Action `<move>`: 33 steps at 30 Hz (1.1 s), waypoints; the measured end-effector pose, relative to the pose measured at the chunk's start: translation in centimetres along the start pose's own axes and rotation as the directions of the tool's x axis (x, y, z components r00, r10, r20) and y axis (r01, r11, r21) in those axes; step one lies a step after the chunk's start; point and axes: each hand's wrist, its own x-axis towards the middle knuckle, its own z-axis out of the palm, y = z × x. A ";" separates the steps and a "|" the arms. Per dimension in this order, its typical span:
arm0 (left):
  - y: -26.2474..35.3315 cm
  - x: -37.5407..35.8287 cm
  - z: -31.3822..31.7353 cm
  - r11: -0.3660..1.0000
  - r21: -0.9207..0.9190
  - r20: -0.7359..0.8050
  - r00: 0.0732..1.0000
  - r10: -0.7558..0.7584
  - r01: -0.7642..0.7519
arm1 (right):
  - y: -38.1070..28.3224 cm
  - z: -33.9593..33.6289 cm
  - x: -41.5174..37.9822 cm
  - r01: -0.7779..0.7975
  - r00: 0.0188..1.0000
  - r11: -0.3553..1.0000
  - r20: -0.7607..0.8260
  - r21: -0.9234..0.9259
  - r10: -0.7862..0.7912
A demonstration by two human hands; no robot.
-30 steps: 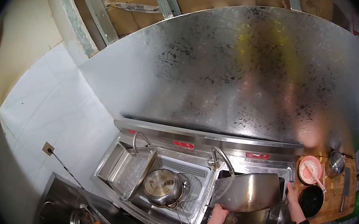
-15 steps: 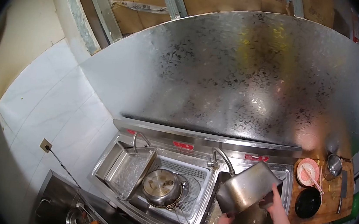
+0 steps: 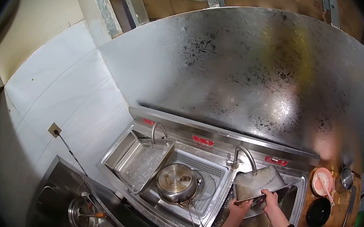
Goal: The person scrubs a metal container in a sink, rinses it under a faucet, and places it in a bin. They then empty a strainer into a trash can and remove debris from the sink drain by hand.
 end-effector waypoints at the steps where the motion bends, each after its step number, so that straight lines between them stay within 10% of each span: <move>1: -0.2 -0.4 0.4 1.000 0.009 -0.041 0.999 -0.018 0.018 | 0.3 -0.3 0.3 0.008 0.999 0.999 -0.032 0.032 -0.007; 9: 1.0 2.9 -0.1 0.993 -0.048 0.194 0.976 -0.096 0.107 | 0.0 3.3 1.7 0.189 0.974 0.982 -0.131 0.020 -0.185; 13: 4.7 0.5 -0.9 0.935 0.091 0.039 0.937 -0.347 0.342 | 4.5 3.9 3.6 0.445 0.889 0.895 -0.098 -0.040 -0.447; 14: 6.0 1.8 -2.2 0.687 -0.269 0.042 0.721 -0.692 0.675 | 5.3 4.0 3.2 0.450 0.888 0.891 -0.079 -0.060 -0.453; 17: 9.6 2.9 -7.8 0.518 0.314 0.011 0.542 -0.840 0.796 | 4.4 4.6 0.1 0.508 0.849 0.812 0.005 -0.287 -0.529; 20: 12.4 -0.5 -5.2 -0.031 0.899 -0.418 0.836 -0.357 0.436 | 4.6 5.7 -2.4 0.568 0.770 0.686 -0.001 -0.455 -0.638; 23: 14.1 -0.8 -2.6 -0.148 0.989 -0.004 0.995 0.103 0.019 | 6.2 6.2 -3.5 0.648 0.689 0.646 -0.051 -0.403 -0.723; 26: 12.1 -3.1 2.5 -0.249 0.963 0.134 0.985 0.110 -0.103 | 7.3 5.5 -5.7 0.595 0.762 0.673 0.043 -0.440 -0.646; 29: 9.4 -1.7 3.8 -0.731 0.513 0.577 0.811 -0.096 -0.451 | 9.3 5.0 -6.1 0.609 0.754 0.577 0.171 -0.545 -0.634; 33: 4.8 -3.8 6.6 -0.340 0.930 0.170 0.984 0.056 -0.141 | 10.4 4.1 -6.4 0.792 0.521 0.282 0.357 -0.542 -0.776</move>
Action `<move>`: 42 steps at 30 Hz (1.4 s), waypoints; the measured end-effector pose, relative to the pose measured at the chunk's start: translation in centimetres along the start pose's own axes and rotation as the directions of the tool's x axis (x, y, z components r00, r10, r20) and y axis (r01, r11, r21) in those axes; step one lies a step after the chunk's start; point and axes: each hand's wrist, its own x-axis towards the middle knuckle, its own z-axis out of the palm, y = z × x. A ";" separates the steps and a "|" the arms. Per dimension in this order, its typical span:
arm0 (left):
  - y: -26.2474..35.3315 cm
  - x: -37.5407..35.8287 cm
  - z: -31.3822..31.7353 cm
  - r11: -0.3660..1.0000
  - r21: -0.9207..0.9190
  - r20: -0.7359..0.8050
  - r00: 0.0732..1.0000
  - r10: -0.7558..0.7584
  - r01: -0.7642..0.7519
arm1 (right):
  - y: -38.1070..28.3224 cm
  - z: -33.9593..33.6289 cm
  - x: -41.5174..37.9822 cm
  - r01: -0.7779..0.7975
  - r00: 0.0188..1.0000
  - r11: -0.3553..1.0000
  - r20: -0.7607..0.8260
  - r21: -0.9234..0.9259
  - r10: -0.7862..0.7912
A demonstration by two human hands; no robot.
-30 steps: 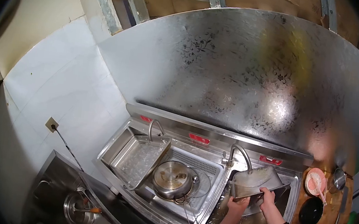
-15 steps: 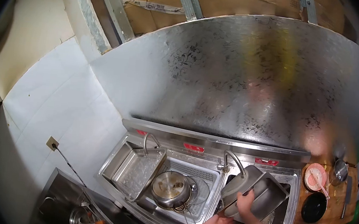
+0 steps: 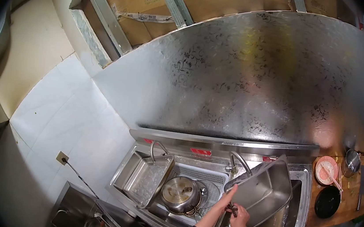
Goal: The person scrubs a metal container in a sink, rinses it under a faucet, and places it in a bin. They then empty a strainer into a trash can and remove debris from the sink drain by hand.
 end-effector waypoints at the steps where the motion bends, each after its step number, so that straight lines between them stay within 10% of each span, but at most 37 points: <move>1: -1.2 0.9 -0.2 0.998 -0.034 0.019 0.998 0.056 -0.055 | 0.9 -0.1 -0.5 0.042 0.998 0.999 0.041 -0.021 -0.041; 7: -5.8 -0.5 1.3 0.805 0.211 -0.125 0.801 0.586 -0.555 | 2.3 -2.4 -1.1 0.255 0.944 0.966 0.224 -0.033 -0.242; 10: -8.0 -1.2 1.7 0.644 0.428 -0.291 0.578 0.762 -0.634 | 4.0 -4.5 -0.2 -0.198 0.871 0.913 0.491 0.358 -0.003; 13: -7.3 -3.0 2.0 0.691 0.331 -0.306 0.620 0.723 -0.642 | 8.9 -6.8 2.1 -0.646 0.740 0.407 0.399 0.645 0.542; 16: -9.9 -3.2 3.2 0.542 0.449 -0.206 0.508 0.836 -0.710 | 5.7 -11.8 10.4 -0.395 0.568 -0.298 0.486 0.869 0.664; 19: -10.0 -6.3 4.4 0.674 0.279 -0.203 0.644 0.737 -0.684 | 10.1 -10.5 10.2 -0.628 0.597 0.227 0.273 0.744 0.755; 24: -14.3 -7.0 6.4 0.766 0.251 -0.274 0.715 0.643 -0.592 | 7.7 -9.3 9.4 -0.620 0.683 0.289 0.320 0.729 0.657; 26: -17.0 -6.2 6.8 0.895 -0.328 -0.194 0.949 0.248 -0.301 | 6.5 -8.7 8.7 -0.648 0.694 0.376 0.308 0.663 0.651; 28: -15.9 -8.4 5.2 0.795 -0.570 0.075 0.977 -0.199 0.206 | 7.7 -6.6 7.5 -0.627 0.759 0.514 0.313 0.585 0.571; 34: -24.8 -1.3 4.3 0.330 -0.767 0.550 0.829 -0.102 0.550 | 2.8 -6.5 7.8 -0.489 0.872 0.761 0.281 0.428 0.402; 38: -30.6 3.8 5.9 -0.184 -0.688 0.725 0.676 -0.130 0.702 | 6.4 -9.1 5.7 -0.670 0.736 0.522 0.380 0.528 0.560; 42: -29.1 6.1 9.3 0.061 -0.723 0.637 0.699 -0.326 0.688 | 10.2 -14.0 3.7 -0.752 0.613 0.232 0.525 0.617 0.590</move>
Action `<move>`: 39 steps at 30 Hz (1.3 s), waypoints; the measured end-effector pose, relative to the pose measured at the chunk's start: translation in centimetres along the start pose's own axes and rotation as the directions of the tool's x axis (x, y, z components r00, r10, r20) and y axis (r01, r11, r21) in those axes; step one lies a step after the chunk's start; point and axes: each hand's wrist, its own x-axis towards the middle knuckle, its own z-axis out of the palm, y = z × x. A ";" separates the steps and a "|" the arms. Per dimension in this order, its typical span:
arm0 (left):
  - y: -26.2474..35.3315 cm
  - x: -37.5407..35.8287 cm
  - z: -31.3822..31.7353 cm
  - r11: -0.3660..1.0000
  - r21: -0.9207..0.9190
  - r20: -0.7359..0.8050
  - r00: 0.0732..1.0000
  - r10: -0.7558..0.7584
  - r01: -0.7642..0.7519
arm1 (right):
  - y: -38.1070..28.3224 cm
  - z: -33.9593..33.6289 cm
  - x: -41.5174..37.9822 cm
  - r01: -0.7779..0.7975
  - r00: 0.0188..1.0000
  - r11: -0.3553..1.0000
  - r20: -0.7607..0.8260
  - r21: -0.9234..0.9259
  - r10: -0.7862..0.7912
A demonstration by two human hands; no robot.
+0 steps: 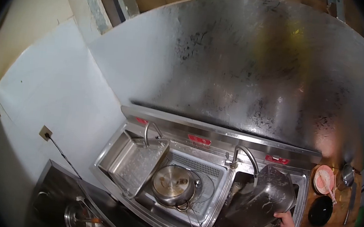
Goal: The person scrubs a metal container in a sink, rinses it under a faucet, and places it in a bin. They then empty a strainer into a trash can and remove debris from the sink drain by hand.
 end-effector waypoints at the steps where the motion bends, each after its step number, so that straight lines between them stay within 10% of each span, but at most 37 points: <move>1: 0.5 1.1 0.2 0.999 0.019 -0.031 0.999 -0.041 0.041 | 0.9 -2.8 0.4 -0.039 0.998 0.999 -0.041 -0.032 0.037; 15: -0.7 -6.0 5.1 0.971 0.212 0.021 0.994 0.107 -0.109 | -2.8 -4.2 -0.9 -0.072 0.997 0.983 -0.046 -0.167 0.065; 17: 0.9 -2.9 -0.4 0.226 0.733 0.263 0.572 0.777 -0.642 | -4.6 -1.1 -2.4 0.053 0.998 0.968 0.035 -0.246 -0.045; 20: 0.3 -16.2 11.1 -0.089 0.744 0.486 0.445 0.752 -0.662 | -6.5 2.4 -3.7 0.195 0.970 0.829 0.226 -0.524 -0.085; 23: 2.5 -18.1 16.6 -0.207 0.822 0.536 0.597 0.597 -0.530 | -4.9 1.6 -3.2 0.306 0.930 0.550 0.368 -0.777 0.003; 26: 1.2 -19.8 21.4 -0.017 0.937 0.308 0.802 0.512 -0.349 | -4.1 2.1 -3.0 0.413 0.910 -0.001 0.413 -0.911 0.044; 30: 1.1 -19.4 25.1 0.216 0.974 -0.139 0.921 0.363 0.062 | -2.6 3.8 -2.7 0.595 0.802 -0.185 0.563 -0.782 0.199; 34: 2.3 -21.0 21.6 0.182 0.972 0.158 0.986 -0.051 -0.147 | -1.2 6.8 -4.4 0.764 0.643 -0.251 0.667 -0.595 0.377; 39: 3.0 -16.2 13.7 0.266 0.963 -0.068 0.906 0.418 -0.050 | -1.3 6.2 -5.1 0.826 0.561 -0.282 0.664 -0.488 0.493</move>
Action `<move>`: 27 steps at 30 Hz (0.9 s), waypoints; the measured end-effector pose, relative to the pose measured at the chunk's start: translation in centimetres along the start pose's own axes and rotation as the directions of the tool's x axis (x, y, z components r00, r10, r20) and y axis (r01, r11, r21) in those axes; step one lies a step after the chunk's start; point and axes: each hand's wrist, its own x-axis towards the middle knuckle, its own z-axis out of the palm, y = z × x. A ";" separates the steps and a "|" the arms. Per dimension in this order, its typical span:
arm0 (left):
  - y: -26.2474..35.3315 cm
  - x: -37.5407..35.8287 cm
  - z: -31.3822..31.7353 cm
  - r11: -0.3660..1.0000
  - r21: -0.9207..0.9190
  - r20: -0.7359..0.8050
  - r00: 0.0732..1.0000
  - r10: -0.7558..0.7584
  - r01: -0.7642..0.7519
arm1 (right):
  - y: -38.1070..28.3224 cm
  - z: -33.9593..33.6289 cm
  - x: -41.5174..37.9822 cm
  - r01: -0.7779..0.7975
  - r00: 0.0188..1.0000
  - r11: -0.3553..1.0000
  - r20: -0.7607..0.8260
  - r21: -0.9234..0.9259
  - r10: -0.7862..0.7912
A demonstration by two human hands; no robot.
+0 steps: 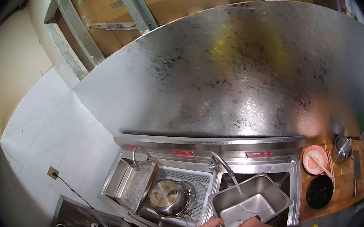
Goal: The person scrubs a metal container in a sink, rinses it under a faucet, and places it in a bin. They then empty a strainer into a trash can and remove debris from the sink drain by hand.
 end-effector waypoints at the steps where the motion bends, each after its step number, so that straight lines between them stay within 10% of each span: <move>1: -0.5 0.0 -0.1 0.999 -0.030 -0.055 0.998 -0.038 0.037 | 0.3 -0.9 -0.5 0.012 1.000 0.998 -0.008 0.053 -0.012; 5: -4.5 0.8 -0.9 0.951 -0.291 -0.120 0.990 0.070 -0.102 | 12.2 0.3 -2.3 -0.142 0.761 0.962 -0.595 0.235 0.258; 7: -5.9 1.7 -0.6 0.951 -0.190 -0.195 0.959 0.207 -0.244 | 14.4 -6.2 -3.2 -0.528 0.609 0.825 -0.588 0.199 0.532; 9: -7.7 3.1 0.1 0.925 -0.079 -0.253 0.905 0.342 -0.372 | 21.0 -5.8 -2.1 -0.591 0.519 0.805 -0.740 0.050 0.427; 15: -9.2 4.5 -0.8 0.839 -0.083 -0.242 0.828 0.506 -0.537 | 25.5 -1.5 0.0 -0.652 0.595 0.758 -0.609 0.017 0.525; 17: -6.1 1.5 -0.5 0.857 -0.145 -0.269 0.853 0.447 -0.495 | 26.3 0.7 0.3 -0.677 0.428 0.669 -0.575 0.308 0.697; 18: -6.4 2.1 -1.1 0.890 -0.131 -0.244 0.884 0.399 -0.438 | 27.7 2.6 -0.5 -0.422 0.379 0.620 -0.492 0.661 0.783; 19: -6.3 2.6 -1.6 0.913 -0.152 -0.231 0.912 0.340 -0.379 | 26.5 1.6 -1.2 -0.097 0.373 0.443 -0.380 0.891 0.847; 21: -5.5 3.5 -2.0 0.945 -0.193 -0.195 0.954 0.226 -0.263 | 19.0 -2.5 -5.7 -0.108 0.537 -0.145 0.181 0.983 0.824; 23: -3.2 3.1 -1.6 0.956 -0.163 -0.153 0.964 0.218 -0.242 | 21.1 2.9 -5.7 -0.148 0.720 0.221 -0.048 0.964 0.693; 24: -2.7 3.8 -1.6 0.948 -0.177 -0.134 0.961 0.242 -0.263 | 14.2 -2.8 -6.3 -0.341 0.581 0.250 -0.006 0.906 0.814; 25: -2.2 4.3 -1.5 0.938 -0.189 -0.119 0.955 0.273 -0.291 | 15.5 0.0 -5.9 -0.297 0.511 0.586 -0.394 0.754 0.764; 27: -1.1 4.8 -1.8 0.921 -0.203 -0.096 0.943 0.318 -0.331 | 17.4 1.2 -6.2 -0.381 0.542 0.460 -0.209 0.802 0.814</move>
